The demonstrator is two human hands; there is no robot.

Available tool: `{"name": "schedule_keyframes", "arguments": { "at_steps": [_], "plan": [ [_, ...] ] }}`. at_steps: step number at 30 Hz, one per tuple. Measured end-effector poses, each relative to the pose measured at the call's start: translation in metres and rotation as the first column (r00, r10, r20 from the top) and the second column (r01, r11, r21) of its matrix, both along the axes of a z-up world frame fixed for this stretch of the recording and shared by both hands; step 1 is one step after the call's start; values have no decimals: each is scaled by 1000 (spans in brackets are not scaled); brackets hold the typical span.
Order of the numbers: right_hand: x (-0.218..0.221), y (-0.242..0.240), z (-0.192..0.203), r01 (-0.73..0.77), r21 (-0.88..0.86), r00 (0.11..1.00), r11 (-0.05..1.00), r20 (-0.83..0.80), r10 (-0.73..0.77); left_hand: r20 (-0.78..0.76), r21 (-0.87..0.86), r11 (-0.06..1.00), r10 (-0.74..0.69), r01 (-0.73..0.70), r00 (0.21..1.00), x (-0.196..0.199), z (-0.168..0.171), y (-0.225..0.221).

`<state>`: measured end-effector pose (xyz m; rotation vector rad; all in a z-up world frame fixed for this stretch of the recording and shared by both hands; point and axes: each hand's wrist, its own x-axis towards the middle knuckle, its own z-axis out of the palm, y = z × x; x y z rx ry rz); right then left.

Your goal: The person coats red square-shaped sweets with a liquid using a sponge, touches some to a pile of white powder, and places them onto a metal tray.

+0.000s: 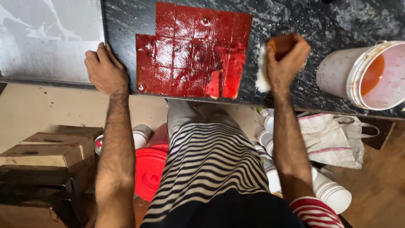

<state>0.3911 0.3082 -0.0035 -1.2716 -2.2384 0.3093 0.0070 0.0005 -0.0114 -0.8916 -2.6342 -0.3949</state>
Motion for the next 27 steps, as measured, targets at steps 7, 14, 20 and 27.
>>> {"name": "schedule_keyframes", "arguments": {
  "at_steps": [7, 14, 20, 27],
  "plan": [
    [34, 39, 24, 297, -274, 954, 915, 114, -276, -8, -10, 1000, 24, -24, 1000, 0, 3, 4],
    [32, 32, 16, 134, -447, 921, 884, -274, -278, -26, -21, 999, 34, -34, 999, -1, -1, -1],
    [27, 17, 0, 196, -75, 976, 978, 109, -187, 2, -26, 999, 46, -46, 999, -2, -3, 1],
    [45, 26, 32, 202, -770, 842, 605, -179, -509, -1, -10, 1000, 12, -12, 1000, -4, 2, -1]
  ]
}}
